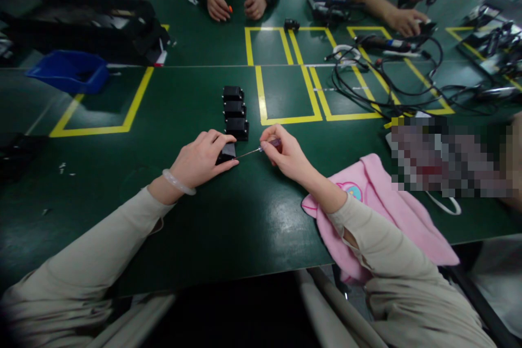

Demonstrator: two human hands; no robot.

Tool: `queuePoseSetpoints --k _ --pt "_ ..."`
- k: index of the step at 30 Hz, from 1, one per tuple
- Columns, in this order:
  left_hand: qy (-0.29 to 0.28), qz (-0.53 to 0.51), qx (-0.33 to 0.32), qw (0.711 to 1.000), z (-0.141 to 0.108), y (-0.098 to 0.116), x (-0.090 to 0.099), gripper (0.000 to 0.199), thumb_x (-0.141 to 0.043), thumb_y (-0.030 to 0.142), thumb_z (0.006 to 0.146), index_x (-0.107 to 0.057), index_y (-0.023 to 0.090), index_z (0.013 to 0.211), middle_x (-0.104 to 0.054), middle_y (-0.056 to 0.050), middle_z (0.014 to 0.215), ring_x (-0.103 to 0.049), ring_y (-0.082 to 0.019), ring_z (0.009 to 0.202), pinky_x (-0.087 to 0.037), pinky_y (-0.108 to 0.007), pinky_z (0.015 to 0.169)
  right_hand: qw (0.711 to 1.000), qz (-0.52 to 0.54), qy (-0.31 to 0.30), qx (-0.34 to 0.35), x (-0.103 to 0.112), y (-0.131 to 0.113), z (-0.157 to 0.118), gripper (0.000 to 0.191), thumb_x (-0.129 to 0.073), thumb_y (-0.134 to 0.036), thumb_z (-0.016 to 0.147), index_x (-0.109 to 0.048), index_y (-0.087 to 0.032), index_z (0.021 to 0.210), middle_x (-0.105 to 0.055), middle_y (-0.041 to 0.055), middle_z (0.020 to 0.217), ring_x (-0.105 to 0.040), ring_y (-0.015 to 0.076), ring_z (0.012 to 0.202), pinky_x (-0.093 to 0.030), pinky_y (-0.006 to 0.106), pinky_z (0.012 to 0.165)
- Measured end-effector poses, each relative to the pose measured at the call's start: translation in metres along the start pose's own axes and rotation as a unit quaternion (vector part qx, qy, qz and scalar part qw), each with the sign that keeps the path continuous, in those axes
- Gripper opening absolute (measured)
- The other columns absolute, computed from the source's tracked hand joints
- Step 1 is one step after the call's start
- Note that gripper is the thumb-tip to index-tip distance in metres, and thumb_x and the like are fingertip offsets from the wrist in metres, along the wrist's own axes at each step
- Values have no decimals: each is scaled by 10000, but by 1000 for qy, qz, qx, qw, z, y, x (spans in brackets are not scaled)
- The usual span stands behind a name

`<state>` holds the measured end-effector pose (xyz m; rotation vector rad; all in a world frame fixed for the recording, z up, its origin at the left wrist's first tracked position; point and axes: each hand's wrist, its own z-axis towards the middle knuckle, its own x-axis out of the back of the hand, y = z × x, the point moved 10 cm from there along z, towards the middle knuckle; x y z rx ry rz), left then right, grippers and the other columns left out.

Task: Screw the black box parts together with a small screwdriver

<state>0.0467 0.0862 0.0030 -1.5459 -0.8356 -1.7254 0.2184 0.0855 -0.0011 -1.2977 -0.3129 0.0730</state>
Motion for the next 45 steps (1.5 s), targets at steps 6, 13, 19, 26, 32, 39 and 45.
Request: queuePoseSetpoints --k 6,13,19,26,32,39,45 --pt "-8 -3 3 1000 0 0 0 495 -643 483 1011 -533 217 1414 -620 -127 1284 -602 -300 1156 -550 -375 870 1000 7 -1 -8 0 1 0 246 -658 -430 1008 -542 -228 930 -520 -79 610 -483 84 485 -377 252 480" --pt "-11 5 8 1000 0 0 0 503 -649 483 1005 -534 218 1416 -617 -129 1290 -601 -302 1162 -555 -382 872 1000 9 -2 -16 -1 2 1 298 -680 -481 993 -538 -233 908 -513 -81 601 -469 82 486 -373 257 483" --pt "-7 -4 4 1000 1 1 -1 508 -646 483 1007 -533 212 1422 -613 -133 1294 -600 -307 1171 -554 -389 882 1000 6 -2 -17 0 2 0 308 -678 -495 993 -545 -232 905 -516 -81 589 -473 85 484 -369 259 487" --pt "-8 -1 4 1000 1 1 0 512 -653 480 1005 -539 203 1421 -617 -135 1284 -604 -310 1159 -558 -392 876 1000 8 0 -14 0 0 0 329 -691 -511 981 -552 -227 890 -515 -80 590 -476 83 474 -362 257 479" --pt "-1 -6 2 1000 0 1 2 502 -653 472 1006 -544 202 1414 -618 -138 1285 -605 -311 1162 -559 -391 877 1000 5 0 -15 1 0 0 321 -690 -501 983 -557 -223 895 -518 -75 594 -481 85 479 -372 257 482" --pt "-1 -19 3 1000 2 2 -1 503 -655 479 1004 -540 215 1417 -617 -132 1291 -601 -311 1172 -558 -393 886 1000 6 7 -11 4 0 -1 288 -693 -461 985 -560 -222 897 -521 -75 608 -479 78 475 -368 248 470" --pt "10 -22 -5 1000 4 5 -3 498 -659 476 1001 -543 216 1409 -619 -131 1274 -604 -307 1144 -555 -390 871 1000 -4 9 -11 7 -1 -2 287 -691 -462 989 -560 -223 899 -523 -68 620 -493 84 483 -375 250 474"
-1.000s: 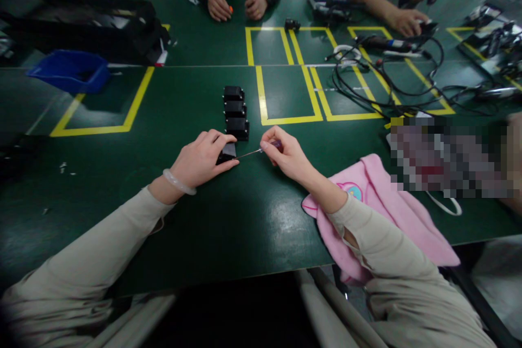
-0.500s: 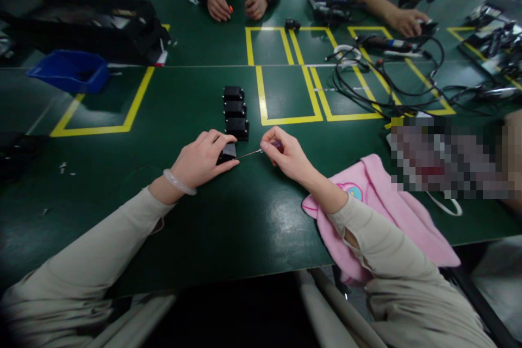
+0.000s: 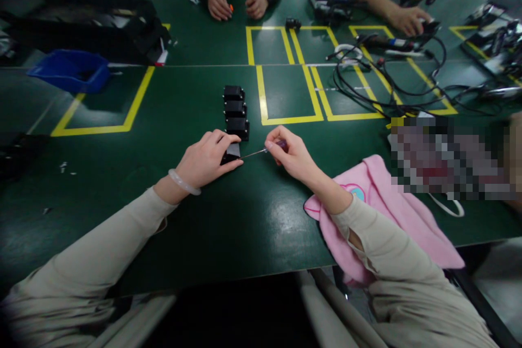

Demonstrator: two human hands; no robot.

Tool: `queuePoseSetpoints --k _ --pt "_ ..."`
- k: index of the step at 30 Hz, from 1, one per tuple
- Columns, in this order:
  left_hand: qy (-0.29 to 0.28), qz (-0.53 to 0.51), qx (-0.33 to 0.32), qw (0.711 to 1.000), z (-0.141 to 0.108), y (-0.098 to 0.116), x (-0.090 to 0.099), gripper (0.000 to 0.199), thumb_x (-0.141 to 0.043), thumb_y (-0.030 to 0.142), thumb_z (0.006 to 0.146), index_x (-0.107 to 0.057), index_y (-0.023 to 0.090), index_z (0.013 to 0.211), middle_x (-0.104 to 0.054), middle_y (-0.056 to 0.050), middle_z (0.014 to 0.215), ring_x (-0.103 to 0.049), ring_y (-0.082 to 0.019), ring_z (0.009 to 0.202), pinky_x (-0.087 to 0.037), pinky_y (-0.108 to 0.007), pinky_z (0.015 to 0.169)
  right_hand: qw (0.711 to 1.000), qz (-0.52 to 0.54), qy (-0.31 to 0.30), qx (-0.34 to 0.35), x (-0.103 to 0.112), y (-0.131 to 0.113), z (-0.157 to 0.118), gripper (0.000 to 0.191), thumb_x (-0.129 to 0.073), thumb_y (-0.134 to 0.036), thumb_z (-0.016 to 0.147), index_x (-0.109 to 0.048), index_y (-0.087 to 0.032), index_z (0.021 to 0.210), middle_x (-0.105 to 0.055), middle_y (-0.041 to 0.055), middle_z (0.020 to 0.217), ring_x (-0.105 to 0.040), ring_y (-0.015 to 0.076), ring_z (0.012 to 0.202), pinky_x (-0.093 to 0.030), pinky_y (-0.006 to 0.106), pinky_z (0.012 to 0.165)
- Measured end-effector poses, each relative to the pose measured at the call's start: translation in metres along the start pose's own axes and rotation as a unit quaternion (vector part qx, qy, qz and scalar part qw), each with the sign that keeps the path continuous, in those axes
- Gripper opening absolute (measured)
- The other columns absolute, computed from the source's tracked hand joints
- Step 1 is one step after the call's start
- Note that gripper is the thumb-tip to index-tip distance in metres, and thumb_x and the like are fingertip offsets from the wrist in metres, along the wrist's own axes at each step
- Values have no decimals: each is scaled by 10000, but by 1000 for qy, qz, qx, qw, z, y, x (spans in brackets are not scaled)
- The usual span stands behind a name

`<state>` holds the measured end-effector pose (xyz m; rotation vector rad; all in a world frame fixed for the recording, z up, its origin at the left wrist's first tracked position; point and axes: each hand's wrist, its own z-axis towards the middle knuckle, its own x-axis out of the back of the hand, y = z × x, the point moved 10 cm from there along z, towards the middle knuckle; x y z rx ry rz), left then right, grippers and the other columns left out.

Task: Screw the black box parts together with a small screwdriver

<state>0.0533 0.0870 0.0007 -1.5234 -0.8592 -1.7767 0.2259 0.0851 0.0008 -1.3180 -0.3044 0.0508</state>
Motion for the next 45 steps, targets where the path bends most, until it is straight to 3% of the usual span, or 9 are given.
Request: queuePoseSetpoints --k 9,15,27,39,45 --pt "5 -11 -7 1000 3 5 -2 498 -684 463 993 -548 203 1395 -624 -125 1279 -605 -304 1149 -556 -380 853 999 -7 17 26 5 -3 -1 238 -663 -417 1012 -501 -246 981 -502 -95 590 -459 88 451 -319 244 460" --pt "1 -11 -6 1000 7 10 -3 497 -683 466 997 -544 203 1395 -624 -123 1288 -603 -296 1154 -545 -367 860 999 -17 43 23 14 -1 -1 206 -688 -361 974 -518 -243 972 -516 -91 619 -483 86 471 -351 244 478" --pt "-1 -21 -8 1000 10 13 -5 490 -677 468 1000 -546 205 1392 -622 -122 1307 -598 -297 1163 -537 -370 867 997 -33 63 20 21 6 0 381 -697 -573 959 -535 -244 859 -499 -86 543 -472 94 443 -351 267 472" --pt "11 -35 -11 999 11 15 -8 494 -683 470 996 -544 202 1387 -630 -120 1288 -613 -290 1137 -548 -371 856 992 -66 93 48 24 -5 -5 175 -694 -355 972 -563 -239 974 -548 -73 666 -496 86 486 -377 264 506" --pt "18 -35 -14 999 9 15 -7 479 -680 465 995 -550 203 1375 -632 -120 1272 -614 -286 1125 -545 -365 842 984 -134 102 56 27 -10 -9 242 -679 -434 992 -580 -239 890 -589 -47 644 -554 121 537 -429 287 562"
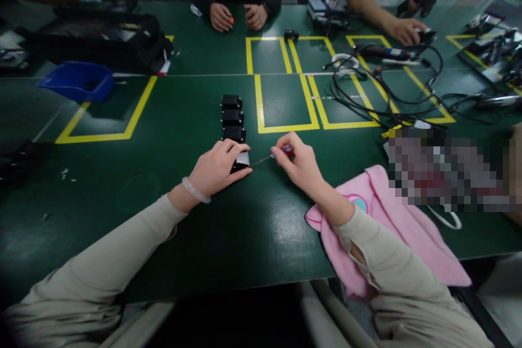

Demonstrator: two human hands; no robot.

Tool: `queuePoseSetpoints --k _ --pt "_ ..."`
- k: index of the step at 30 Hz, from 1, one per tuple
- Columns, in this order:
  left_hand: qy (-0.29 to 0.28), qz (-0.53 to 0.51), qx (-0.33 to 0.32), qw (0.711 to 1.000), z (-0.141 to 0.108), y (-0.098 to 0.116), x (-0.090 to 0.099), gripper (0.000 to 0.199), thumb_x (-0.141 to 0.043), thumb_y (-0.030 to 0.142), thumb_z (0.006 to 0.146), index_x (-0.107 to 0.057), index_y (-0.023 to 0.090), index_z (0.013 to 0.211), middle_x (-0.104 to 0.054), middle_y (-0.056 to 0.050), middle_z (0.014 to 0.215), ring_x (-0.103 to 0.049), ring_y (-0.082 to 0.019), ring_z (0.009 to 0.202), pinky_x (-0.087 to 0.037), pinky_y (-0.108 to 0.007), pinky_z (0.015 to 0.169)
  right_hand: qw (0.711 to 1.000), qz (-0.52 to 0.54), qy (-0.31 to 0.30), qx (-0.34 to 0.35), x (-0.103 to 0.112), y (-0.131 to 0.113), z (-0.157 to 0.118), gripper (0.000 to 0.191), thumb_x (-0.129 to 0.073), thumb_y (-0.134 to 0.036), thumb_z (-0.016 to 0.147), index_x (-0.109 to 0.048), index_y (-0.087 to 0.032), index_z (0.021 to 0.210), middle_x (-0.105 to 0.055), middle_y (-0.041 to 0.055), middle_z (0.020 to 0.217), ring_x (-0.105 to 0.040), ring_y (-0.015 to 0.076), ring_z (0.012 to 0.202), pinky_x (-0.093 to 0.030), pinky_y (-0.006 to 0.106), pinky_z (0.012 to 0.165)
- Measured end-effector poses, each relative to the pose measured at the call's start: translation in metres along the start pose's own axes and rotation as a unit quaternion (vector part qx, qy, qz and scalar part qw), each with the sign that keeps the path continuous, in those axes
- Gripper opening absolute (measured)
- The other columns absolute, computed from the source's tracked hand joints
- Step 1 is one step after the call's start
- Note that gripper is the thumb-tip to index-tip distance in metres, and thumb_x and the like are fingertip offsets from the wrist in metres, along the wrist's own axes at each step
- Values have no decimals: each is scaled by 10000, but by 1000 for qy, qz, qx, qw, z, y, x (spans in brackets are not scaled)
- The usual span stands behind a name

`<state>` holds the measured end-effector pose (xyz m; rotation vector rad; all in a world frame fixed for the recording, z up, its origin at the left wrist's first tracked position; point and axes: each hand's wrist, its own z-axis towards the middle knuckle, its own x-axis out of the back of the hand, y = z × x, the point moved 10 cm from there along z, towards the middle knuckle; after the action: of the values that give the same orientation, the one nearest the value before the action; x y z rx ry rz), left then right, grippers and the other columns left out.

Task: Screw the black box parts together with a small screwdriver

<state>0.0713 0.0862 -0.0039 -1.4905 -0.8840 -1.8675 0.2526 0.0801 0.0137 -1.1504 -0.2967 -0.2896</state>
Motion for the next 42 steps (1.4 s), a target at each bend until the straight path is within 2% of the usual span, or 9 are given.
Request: queuePoseSetpoints --k 4,11,15,17,21,24,28,35,42 --pt "3 0 -2 1000 0 0 0 471 -660 468 1005 -545 207 1380 -631 -120 1266 -611 -284 1124 -542 -372 859 999 -42 -3 27 0 -9 0 303 -652 -469 1002 -585 -238 817 -569 -35 633 -525 127 541 -414 295 562" --pt "-4 1 5 1000 0 0 -1 482 -671 478 997 -549 212 1380 -627 -116 1266 -603 -285 1128 -532 -365 852 996 -56 4 64 0 -20 -1 59 -623 -294 978 -628 -236 968 -679 22 857 -630 156 698 -487 299 649" --pt "-4 -2 5 1000 0 0 -1 481 -669 475 1000 -549 205 1379 -628 -120 1271 -605 -286 1133 -531 -362 851 997 -54 -15 48 -2 -16 1 155 -606 -347 1005 -621 -234 901 -609 -17 714 -550 133 584 -441 296 594" --pt "-3 -3 3 1000 0 0 -1 475 -669 469 1001 -551 205 1377 -630 -120 1270 -606 -287 1129 -534 -368 853 998 -47 -19 37 -2 -14 1 134 -599 -345 1012 -637 -234 947 -556 -37 660 -523 132 551 -419 296 571" --pt "3 -6 -1 1000 -1 0 0 476 -670 466 999 -551 204 1377 -632 -122 1269 -610 -288 1122 -539 -375 851 999 -27 -13 34 -1 -14 0 123 -598 -293 996 -634 -238 1099 -554 -37 709 -532 137 574 -409 293 566" --pt "6 -8 -2 1000 -1 0 0 475 -666 468 1000 -551 202 1376 -632 -122 1270 -612 -288 1122 -539 -373 852 999 -25 -22 34 -3 -15 0 95 -612 -316 1000 -644 -234 1035 -559 -41 687 -530 127 559 -403 288 565" --pt "7 -8 3 1000 0 -1 -2 470 -668 463 996 -551 211 1375 -633 -121 1265 -611 -289 1128 -538 -375 865 999 -32 -32 25 -4 -15 1 190 -617 -387 1015 -646 -229 914 -521 -53 602 -512 122 527 -389 285 552" --pt "4 -12 7 1000 1 -3 -4 477 -661 475 996 -559 205 1376 -631 -126 1267 -611 -299 1123 -542 -393 873 999 -31 -25 33 -3 -16 1 109 -574 -283 995 -659 -225 960 -564 -36 679 -535 120 562 -391 285 555" --pt "8 -12 6 1000 0 -4 -5 470 -662 473 991 -561 213 1370 -633 -122 1263 -607 -297 1138 -539 -399 914 999 -22 -34 14 -4 -11 1 148 -619 -349 1001 -640 -229 917 -501 -63 593 -482 113 512 -360 287 533"
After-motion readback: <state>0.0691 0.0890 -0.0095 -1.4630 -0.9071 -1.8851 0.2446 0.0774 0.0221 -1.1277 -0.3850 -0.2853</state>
